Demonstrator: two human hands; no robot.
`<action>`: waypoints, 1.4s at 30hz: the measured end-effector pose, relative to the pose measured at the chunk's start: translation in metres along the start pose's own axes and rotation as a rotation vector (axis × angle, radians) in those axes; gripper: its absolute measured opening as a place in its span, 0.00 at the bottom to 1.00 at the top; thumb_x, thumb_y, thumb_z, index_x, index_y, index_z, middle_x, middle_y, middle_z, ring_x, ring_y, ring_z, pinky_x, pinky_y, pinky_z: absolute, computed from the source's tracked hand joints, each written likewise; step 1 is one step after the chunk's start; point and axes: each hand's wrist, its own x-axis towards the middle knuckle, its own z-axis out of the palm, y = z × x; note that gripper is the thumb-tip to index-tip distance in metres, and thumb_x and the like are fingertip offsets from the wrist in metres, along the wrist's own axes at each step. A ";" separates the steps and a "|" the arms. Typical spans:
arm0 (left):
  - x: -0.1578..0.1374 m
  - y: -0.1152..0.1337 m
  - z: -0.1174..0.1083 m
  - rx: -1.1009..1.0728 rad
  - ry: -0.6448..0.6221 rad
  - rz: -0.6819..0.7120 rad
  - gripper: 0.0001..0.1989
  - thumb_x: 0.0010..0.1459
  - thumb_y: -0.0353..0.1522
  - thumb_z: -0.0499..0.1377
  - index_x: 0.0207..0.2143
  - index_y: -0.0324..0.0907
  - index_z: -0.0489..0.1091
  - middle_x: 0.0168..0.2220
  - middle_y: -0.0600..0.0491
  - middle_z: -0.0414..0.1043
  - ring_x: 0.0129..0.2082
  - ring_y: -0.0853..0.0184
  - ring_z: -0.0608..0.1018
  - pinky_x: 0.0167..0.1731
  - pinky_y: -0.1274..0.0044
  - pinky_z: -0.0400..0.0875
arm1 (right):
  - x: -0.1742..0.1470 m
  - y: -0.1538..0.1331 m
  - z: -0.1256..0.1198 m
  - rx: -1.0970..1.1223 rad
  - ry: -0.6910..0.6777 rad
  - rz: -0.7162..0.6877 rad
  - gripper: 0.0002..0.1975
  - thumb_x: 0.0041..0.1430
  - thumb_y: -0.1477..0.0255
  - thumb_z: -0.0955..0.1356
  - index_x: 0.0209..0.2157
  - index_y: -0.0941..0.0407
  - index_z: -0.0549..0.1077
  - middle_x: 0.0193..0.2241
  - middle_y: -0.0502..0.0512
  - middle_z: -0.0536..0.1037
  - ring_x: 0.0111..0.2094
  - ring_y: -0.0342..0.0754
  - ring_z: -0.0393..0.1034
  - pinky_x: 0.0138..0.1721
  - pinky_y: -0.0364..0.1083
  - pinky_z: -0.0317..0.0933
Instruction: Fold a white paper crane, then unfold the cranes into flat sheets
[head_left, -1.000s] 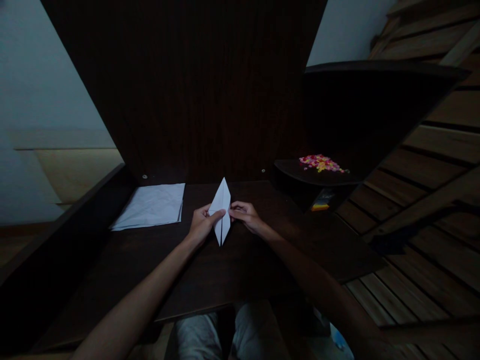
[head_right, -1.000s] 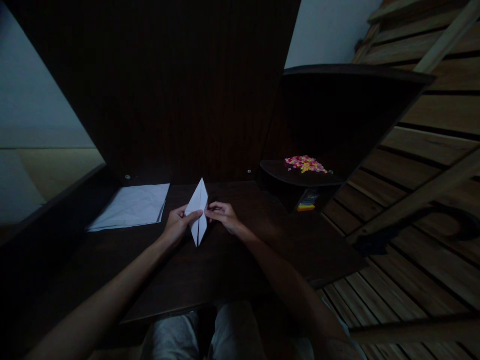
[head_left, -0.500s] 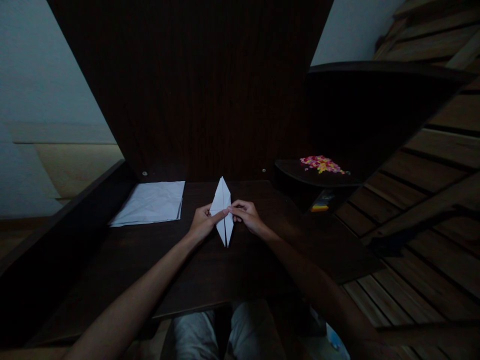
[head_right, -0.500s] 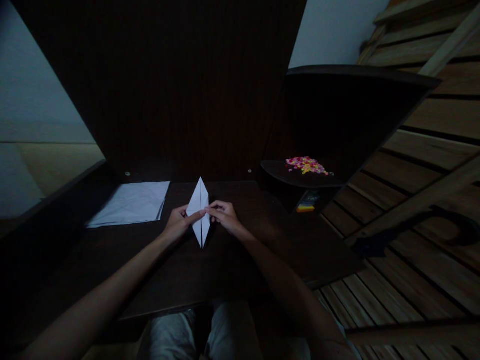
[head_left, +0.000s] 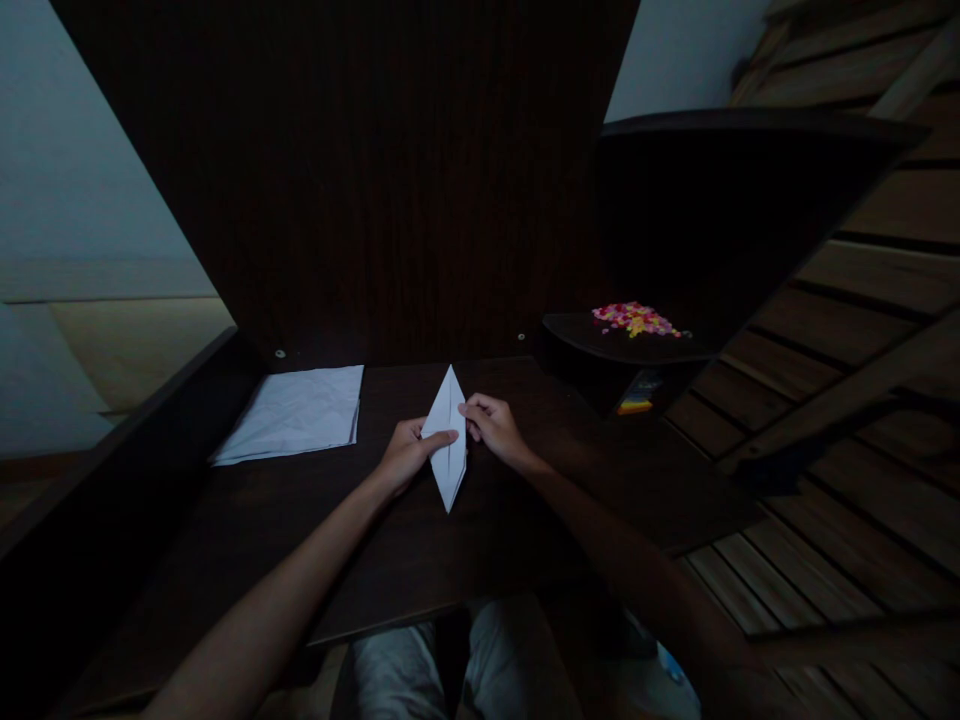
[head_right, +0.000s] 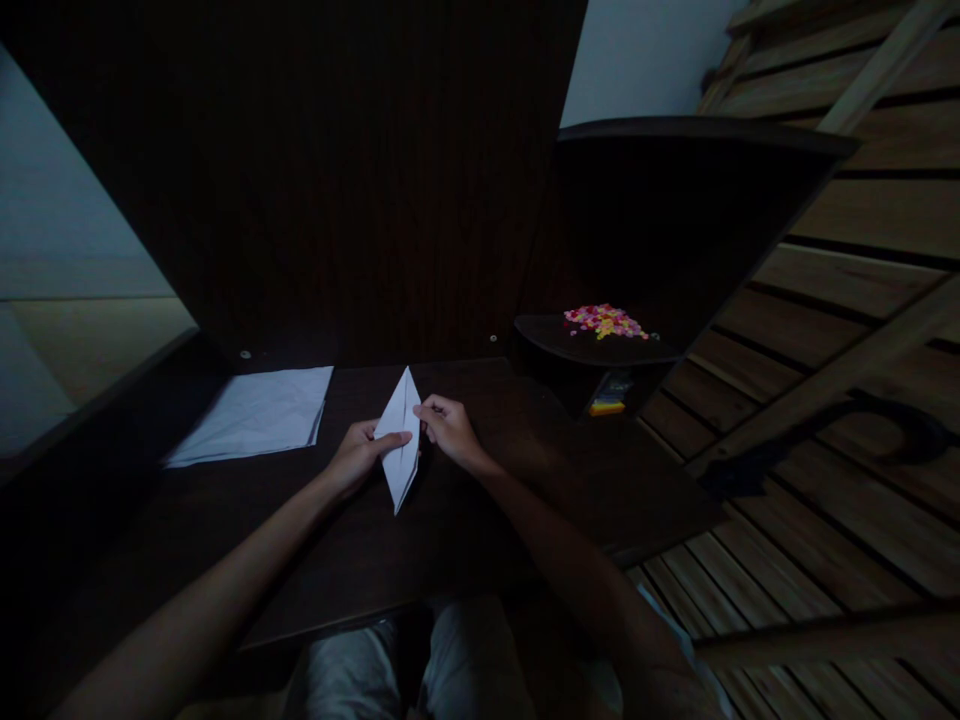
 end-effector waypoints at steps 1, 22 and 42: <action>0.000 0.001 0.000 0.005 0.006 -0.005 0.13 0.38 0.36 0.70 0.25 0.37 0.76 0.23 0.52 0.76 0.21 0.67 0.74 0.25 0.77 0.66 | 0.000 0.000 0.001 0.005 0.001 -0.004 0.17 0.52 0.60 0.68 0.19 0.55 0.65 0.13 0.44 0.64 0.13 0.37 0.54 0.16 0.40 0.46; 0.011 0.008 -0.005 -0.365 0.284 0.068 0.17 0.35 0.35 0.72 0.27 0.35 0.75 0.26 0.52 0.77 0.26 0.69 0.75 0.30 0.78 0.67 | -0.010 -0.005 0.005 -0.268 -0.219 -0.084 0.16 0.58 0.61 0.65 0.22 0.57 0.67 0.16 0.45 0.63 0.20 0.40 0.57 0.24 0.40 0.52; 0.007 0.008 -0.006 -0.175 0.169 0.017 0.15 0.36 0.36 0.72 0.26 0.36 0.76 0.27 0.50 0.77 0.27 0.66 0.76 0.32 0.75 0.68 | -0.011 -0.009 0.003 -0.232 -0.200 -0.070 0.20 0.57 0.57 0.66 0.20 0.57 0.66 0.15 0.45 0.62 0.18 0.39 0.56 0.23 0.41 0.50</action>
